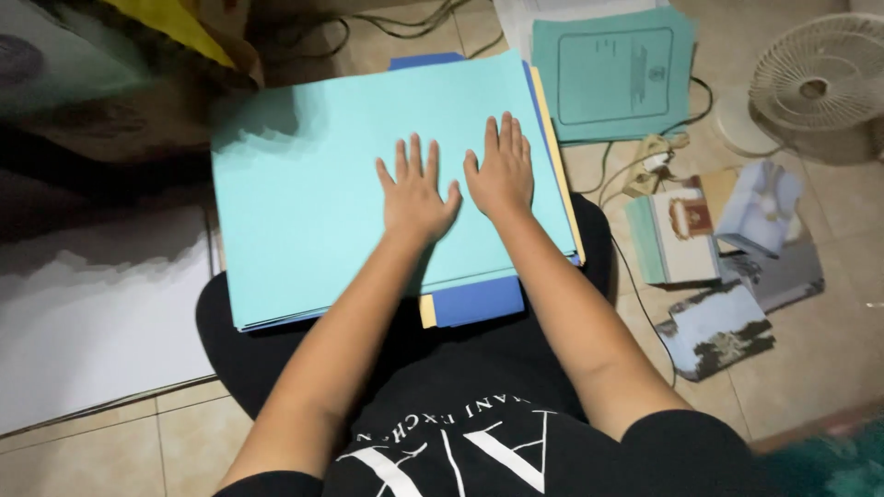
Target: Organizing and smoothing light blue folders by moving them one by one from a side pile onto a central stack.
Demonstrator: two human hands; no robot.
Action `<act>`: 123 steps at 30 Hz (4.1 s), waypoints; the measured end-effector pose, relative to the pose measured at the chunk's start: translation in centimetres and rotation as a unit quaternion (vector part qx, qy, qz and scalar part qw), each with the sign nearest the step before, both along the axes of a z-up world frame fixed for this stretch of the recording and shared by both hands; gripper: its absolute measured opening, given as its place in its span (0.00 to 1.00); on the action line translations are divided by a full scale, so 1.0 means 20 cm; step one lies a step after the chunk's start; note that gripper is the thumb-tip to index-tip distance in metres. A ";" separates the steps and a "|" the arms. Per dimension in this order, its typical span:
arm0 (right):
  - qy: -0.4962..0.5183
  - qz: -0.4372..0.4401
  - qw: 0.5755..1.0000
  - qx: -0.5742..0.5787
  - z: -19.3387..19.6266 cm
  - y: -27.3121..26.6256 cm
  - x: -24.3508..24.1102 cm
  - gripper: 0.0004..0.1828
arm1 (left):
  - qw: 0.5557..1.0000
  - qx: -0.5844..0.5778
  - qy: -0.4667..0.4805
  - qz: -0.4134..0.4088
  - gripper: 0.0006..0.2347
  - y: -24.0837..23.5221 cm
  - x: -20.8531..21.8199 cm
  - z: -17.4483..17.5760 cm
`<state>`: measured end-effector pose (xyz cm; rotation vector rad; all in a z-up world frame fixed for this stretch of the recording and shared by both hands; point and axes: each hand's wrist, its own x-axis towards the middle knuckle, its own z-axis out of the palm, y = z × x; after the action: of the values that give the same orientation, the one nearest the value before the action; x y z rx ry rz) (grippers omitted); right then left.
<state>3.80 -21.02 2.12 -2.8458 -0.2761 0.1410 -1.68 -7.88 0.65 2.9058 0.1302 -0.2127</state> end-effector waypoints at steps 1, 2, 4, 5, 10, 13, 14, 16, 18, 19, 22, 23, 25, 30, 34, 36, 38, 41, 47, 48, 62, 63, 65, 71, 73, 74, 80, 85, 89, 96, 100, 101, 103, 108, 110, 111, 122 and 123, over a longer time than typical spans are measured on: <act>0.004 -0.004 1.000 -0.004 0.02 -0.04 -0.05 0.35 | 1.000 -0.004 0.004 -0.004 0.34 0.00 0.04 -0.01; 0.012 0.002 1.000 0.000 0.03 -0.06 -0.10 0.36 | 1.000 0.002 -0.001 0.011 0.34 0.02 0.08 -0.01; 0.024 0.005 1.000 0.005 0.06 -0.13 -0.20 0.36 | 1.000 0.009 -0.002 0.022 0.35 0.05 0.17 -0.03; 0.036 0.025 0.999 0.002 0.08 -0.18 -0.27 0.37 | 0.999 0.012 -0.005 0.034 0.35 0.07 0.22 -0.04; -0.101 0.108 0.989 0.024 -0.21 -0.51 -0.47 0.36 | 0.998 0.007 -0.010 0.067 0.35 0.12 0.42 -0.02; -0.114 0.109 0.986 0.052 -0.31 -0.65 -0.43 0.35 | 0.996 0.011 0.004 0.089 0.34 0.12 0.47 0.00; -0.101 0.118 0.962 0.226 -0.35 -0.70 -0.36 0.26 | 0.996 -0.005 -0.014 0.091 0.34 0.12 0.47 -0.01; -0.085 0.123 0.909 0.390 -0.37 -0.79 -0.19 0.20 | 0.995 -0.026 -0.033 0.093 0.34 0.12 0.48 -0.01; -0.048 -0.033 0.835 0.547 -0.34 -0.82 -0.01 0.23 | 0.993 -0.031 -0.035 0.108 0.32 0.12 0.46 -0.01; -0.043 -0.035 0.837 0.544 -0.57 -0.89 0.14 0.23 | 0.993 -0.034 -0.029 0.109 0.32 0.11 0.45 -0.02; -0.023 -0.153 0.919 0.361 -0.94 -0.93 0.64 0.11 | 0.992 -0.038 -0.044 0.112 0.32 0.13 0.47 -0.02; 0.019 -0.150 0.946 0.286 -0.94 -0.91 0.72 0.14 | 0.991 -0.042 -0.060 0.108 0.31 0.13 0.48 -0.04; 0.064 -0.145 0.964 0.211 -0.71 -0.79 0.76 0.18 | 0.991 -0.042 -0.073 0.104 0.31 0.14 0.47 -0.05; 0.138 -0.211 0.951 0.179 -0.80 -0.78 0.95 0.22 | 0.990 -0.031 -0.095 0.098 0.29 0.14 0.48 -0.07; 0.009 -0.070 0.996 -0.056 -1.40 -0.95 1.21 0.30 | 0.990 -0.037 -0.101 0.095 0.29 0.14 0.48 -0.08; -0.095 -0.029 0.992 -0.072 -1.58 -0.99 1.28 0.24 | 0.989 -0.044 -0.093 0.103 0.30 0.14 0.48 -0.08; -0.088 -0.022 0.993 -0.075 -1.63 -1.01 1.31 0.25 | 0.990 -0.039 -0.091 0.102 0.30 0.14 0.48 -0.08; -0.119 -0.015 0.991 -0.067 -1.71 -1.03 1.35 0.24 | 0.990 -0.036 -0.090 0.101 0.30 0.14 0.48 -0.07; -0.071 -0.025 0.994 -0.082 -1.58 -0.97 1.31 0.20 | 0.990 -0.038 -0.092 0.102 0.29 0.14 0.49 -0.07; -0.030 -0.019 0.996 -0.077 -1.53 -0.96 1.30 0.15 | 0.990 -0.040 -0.087 0.103 0.29 0.14 0.48 -0.07; 0.049 -0.400 0.859 0.317 -0.68 -0.81 0.87 0.12 | 0.988 -0.028 -0.115 0.100 0.29 0.15 0.48 -0.11; 0.128 -0.461 0.751 0.455 -0.63 -0.81 0.85 0.23 | 0.988 -0.029 -0.110 0.099 0.29 0.15 0.48 -0.12; 0.135 -0.483 0.655 0.565 -0.77 -0.88 0.88 0.16 | 0.988 -0.028 -0.108 0.103 0.29 0.15 0.48 -0.12; 0.050 -0.491 0.473 0.730 -1.04 -1.06 1.01 0.22 | 0.989 -0.017 -0.098 0.108 0.29 0.14 0.49 -0.12; 0.003 -0.487 0.395 0.779 -1.22 -1.16 1.11 0.19 | 0.990 -0.020 -0.090 0.107 0.29 0.14 0.49 -0.11; -0.002 -0.458 0.377 0.805 -1.33 -1.23 1.16 0.14 | 0.990 -0.025 -0.089 0.108 0.30 0.14 0.49 -0.11; 0.075 -0.334 0.241 0.908 -1.64 -1.58 1.22 0.07 | 0.991 -0.027 -0.063 0.117 0.30 0.13 0.47 -0.05; 0.164 -0.248 0.133 0.945 -0.71 -1.05 0.60 0.12 | 0.990 -0.035 -0.073 0.113 0.31 0.15 0.48 -0.04; 0.247 -0.208 0.301 0.897 0.03 -0.71 0.03 0.07 | 0.992 -0.056 -0.060 0.097 0.30 0.17 0.46 -0.08; 0.190 -0.170 0.634 0.730 -0.27 -0.90 -0.18 0.04 | 0.929 -0.366 -0.063 0.014 0.19 0.50 0.25 -0.13; 0.164 -0.176 0.735 0.633 -0.19 -0.85 -0.34 0.08 | 0.974 -0.216 -0.065 -0.005 0.20 0.57 -0.10 -0.19; 0.150 -0.181 0.780 0.580 -0.17 -0.82 -0.38 0.10 | 0.977 -0.198 -0.081 -0.019 0.20 0.56 -0.17 -0.16; 0.136 -0.176 0.819 0.528 -0.11 -0.75 -0.40 0.13 | 0.979 -0.174 -0.102 -0.029 0.20 0.54 -0.27 -0.06; 0.164 -0.100 0.852 0.487 0.01 -0.64 -0.42 0.41 | 0.992 -0.085 -0.090 -0.029 0.21 0.47 -0.36 0.04; 0.165 -0.093 0.861 0.472 -0.02 -0.68 -0.40 0.41 | 0.991 -0.093 -0.089 -0.021 0.21 0.48 -0.36 0.03; 0.164 -0.089 0.868 0.460 -0.04 -0.70 -0.38 0.42 | 0.991 -0.098 -0.086 -0.016 0.21 0.49 -0.35 0.03; 0.147 -0.169 0.821 0.525 -0.16 -0.74 -0.44 0.36 | 0.994 -0.076 -0.067 -0.041 0.25 0.49 -0.37 0.08; 0.137 -0.165 0.819 0.533 -0.17 -0.76 -0.43 0.36 | 0.994 -0.078 -0.070 -0.042 0.26 0.49 -0.38 0.09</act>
<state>-4.89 -36.22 -1.37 -1.6772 0.1743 0.2286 -9.24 1.85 2.37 2.7604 -0.0314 -0.0302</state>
